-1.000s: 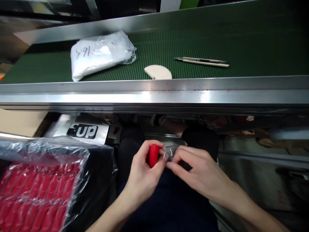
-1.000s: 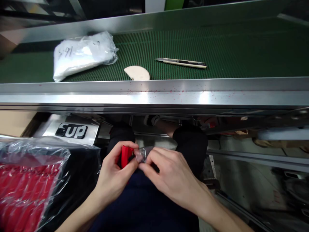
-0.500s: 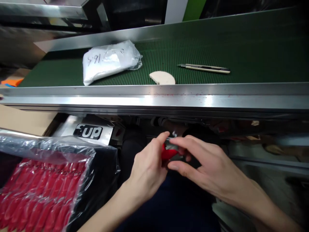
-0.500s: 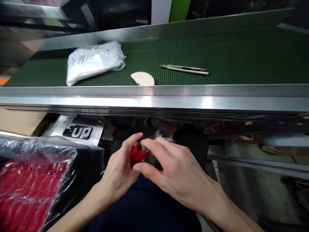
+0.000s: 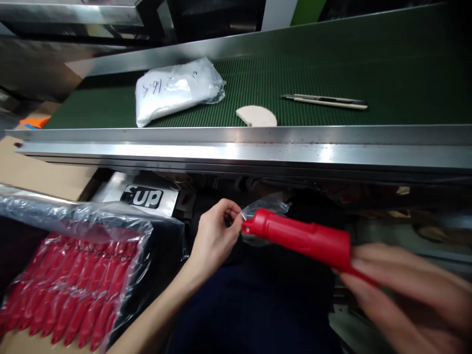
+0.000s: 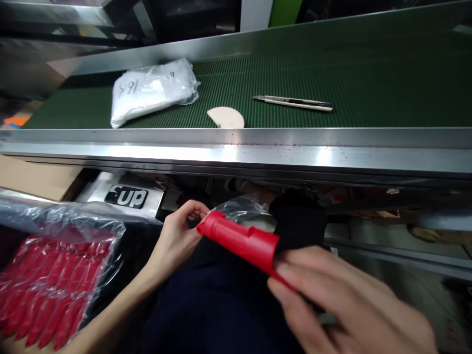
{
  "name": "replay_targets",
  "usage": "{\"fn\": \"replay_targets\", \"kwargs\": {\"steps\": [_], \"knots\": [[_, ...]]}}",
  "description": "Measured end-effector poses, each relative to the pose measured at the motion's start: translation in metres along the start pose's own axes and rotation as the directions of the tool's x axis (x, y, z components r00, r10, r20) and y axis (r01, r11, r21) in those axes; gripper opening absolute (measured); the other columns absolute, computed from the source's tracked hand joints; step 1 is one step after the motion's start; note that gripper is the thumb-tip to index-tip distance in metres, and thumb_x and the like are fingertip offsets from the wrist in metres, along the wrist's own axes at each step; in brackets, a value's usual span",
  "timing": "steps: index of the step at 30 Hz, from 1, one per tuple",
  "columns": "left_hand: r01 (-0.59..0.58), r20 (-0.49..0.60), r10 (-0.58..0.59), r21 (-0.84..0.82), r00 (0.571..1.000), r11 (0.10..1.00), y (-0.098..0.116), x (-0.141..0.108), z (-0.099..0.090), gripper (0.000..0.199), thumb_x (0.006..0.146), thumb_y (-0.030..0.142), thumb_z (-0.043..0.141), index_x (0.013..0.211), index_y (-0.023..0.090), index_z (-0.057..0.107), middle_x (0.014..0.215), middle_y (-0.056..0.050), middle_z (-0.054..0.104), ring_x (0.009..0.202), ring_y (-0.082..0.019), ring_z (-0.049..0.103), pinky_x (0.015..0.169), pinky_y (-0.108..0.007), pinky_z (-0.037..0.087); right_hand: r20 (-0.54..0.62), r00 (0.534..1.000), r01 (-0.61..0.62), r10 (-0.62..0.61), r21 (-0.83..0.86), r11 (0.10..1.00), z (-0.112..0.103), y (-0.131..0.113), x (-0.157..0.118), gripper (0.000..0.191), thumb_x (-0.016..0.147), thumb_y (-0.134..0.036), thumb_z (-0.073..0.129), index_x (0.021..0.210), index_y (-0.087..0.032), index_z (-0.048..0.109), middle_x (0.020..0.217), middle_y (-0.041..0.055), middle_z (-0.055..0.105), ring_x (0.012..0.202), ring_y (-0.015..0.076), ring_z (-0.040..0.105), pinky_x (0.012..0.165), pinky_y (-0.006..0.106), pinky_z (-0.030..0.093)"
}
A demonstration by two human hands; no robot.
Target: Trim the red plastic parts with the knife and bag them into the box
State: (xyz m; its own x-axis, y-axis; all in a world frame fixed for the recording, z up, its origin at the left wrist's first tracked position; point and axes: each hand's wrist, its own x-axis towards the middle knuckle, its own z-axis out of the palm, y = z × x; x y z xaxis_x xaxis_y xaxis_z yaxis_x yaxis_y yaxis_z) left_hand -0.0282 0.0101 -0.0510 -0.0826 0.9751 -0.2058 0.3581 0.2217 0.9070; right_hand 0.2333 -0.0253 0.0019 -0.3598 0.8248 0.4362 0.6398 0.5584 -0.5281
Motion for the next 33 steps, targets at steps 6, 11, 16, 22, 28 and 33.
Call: {"fn": "replay_targets", "kwargs": {"steps": [6, 11, 16, 22, 28, 33], "knots": [[0.142, 0.125, -0.120, -0.186, 0.985, 0.972, -0.006, 0.007, 0.005, 0.021, 0.081, 0.036, 0.063, 0.080, 0.016, 0.064, 0.072, -0.003, 0.063, 0.065, -0.016, 0.056, 0.058, -0.025, 0.042, 0.077, 0.967, 0.251, -0.244, -0.088, 0.964, 0.016, -0.034, 0.012, 0.018, 0.080, -0.010, 0.069, 0.095, -0.020, 0.068, 0.078, 0.0017, 0.073, 0.070, 0.0177, 0.068, 0.069, 0.032, 0.055], [0.173, 0.161, -0.144, -0.185, 0.976, 0.967, -0.010, 0.001, 0.005, 0.026, 0.085, 0.041, 0.062, 0.080, 0.016, 0.064, 0.065, 0.000, 0.056, 0.058, -0.012, 0.046, 0.051, -0.022, 0.031, 0.166, 0.948, 0.304, -0.272, -0.218, 0.927, 0.021, -0.022, 0.015, 0.014, 0.087, -0.007, 0.061, 0.096, -0.014, 0.069, 0.087, 0.0073, 0.074, 0.079, 0.0203, 0.068, 0.071, 0.036, 0.050], [0.117, 0.160, -0.097, -0.121, 0.982, 0.986, -0.010, -0.009, 0.007, 0.028, 0.093, 0.042, 0.050, 0.083, 0.019, 0.061, 0.071, 0.001, 0.055, 0.059, -0.013, 0.044, 0.051, -0.023, 0.030, 0.278, 0.896, 0.410, -0.346, -0.225, 0.884, 0.024, -0.011, 0.001, 0.025, 0.087, -0.005, 0.061, 0.108, -0.014, 0.068, 0.102, 0.0095, 0.073, 0.092, 0.0233, 0.067, 0.078, 0.039, 0.051], [-0.110, 0.171, 0.109, 0.001, 0.979, 0.994, -0.006, -0.014, 0.006, 0.024, 0.097, 0.032, 0.043, 0.081, 0.020, 0.056, 0.076, 0.000, 0.052, 0.070, -0.015, 0.047, 0.065, -0.027, 0.037, 0.366, 0.838, 0.497, -0.406, -0.203, 0.844, 0.033, -0.006, 0.002, 0.033, 0.093, -0.002, 0.039, 0.105, -0.012, 0.068, 0.105, 0.0117, 0.072, 0.095, 0.0268, 0.067, 0.079, 0.046, 0.051], [-0.307, 0.086, 0.298, 0.106, 0.951, 0.946, -0.022, -0.026, 0.017, 0.016, 0.096, 0.018, 0.042, 0.087, 0.020, 0.054, 0.088, -0.004, 0.055, 0.081, -0.018, 0.051, 0.077, -0.033, 0.040, 0.169, 0.936, 0.331, -0.310, -0.115, 0.937, 0.056, -0.003, 0.003, 0.021, 0.086, -0.001, 0.057, 0.102, -0.012, 0.066, 0.093, 0.0092, 0.073, 0.082, 0.0230, 0.069, 0.068, 0.037, 0.053], [-0.305, -0.035, 0.310, 0.103, 0.950, 0.947, -0.028, -0.043, 0.034, 0.013, 0.097, 0.016, 0.041, 0.094, 0.020, 0.053, 0.088, -0.005, 0.056, 0.079, -0.017, 0.055, 0.074, -0.031, 0.044, -0.140, 0.989, -0.038, 0.037, -0.001, 0.999, 0.088, -0.023, -0.007, 0.027, 0.085, 0.000, 0.061, 0.107, -0.015, 0.059, 0.087, 0.0070, 0.070, 0.073, 0.0166, 0.068, 0.065, 0.030, 0.057]]}}
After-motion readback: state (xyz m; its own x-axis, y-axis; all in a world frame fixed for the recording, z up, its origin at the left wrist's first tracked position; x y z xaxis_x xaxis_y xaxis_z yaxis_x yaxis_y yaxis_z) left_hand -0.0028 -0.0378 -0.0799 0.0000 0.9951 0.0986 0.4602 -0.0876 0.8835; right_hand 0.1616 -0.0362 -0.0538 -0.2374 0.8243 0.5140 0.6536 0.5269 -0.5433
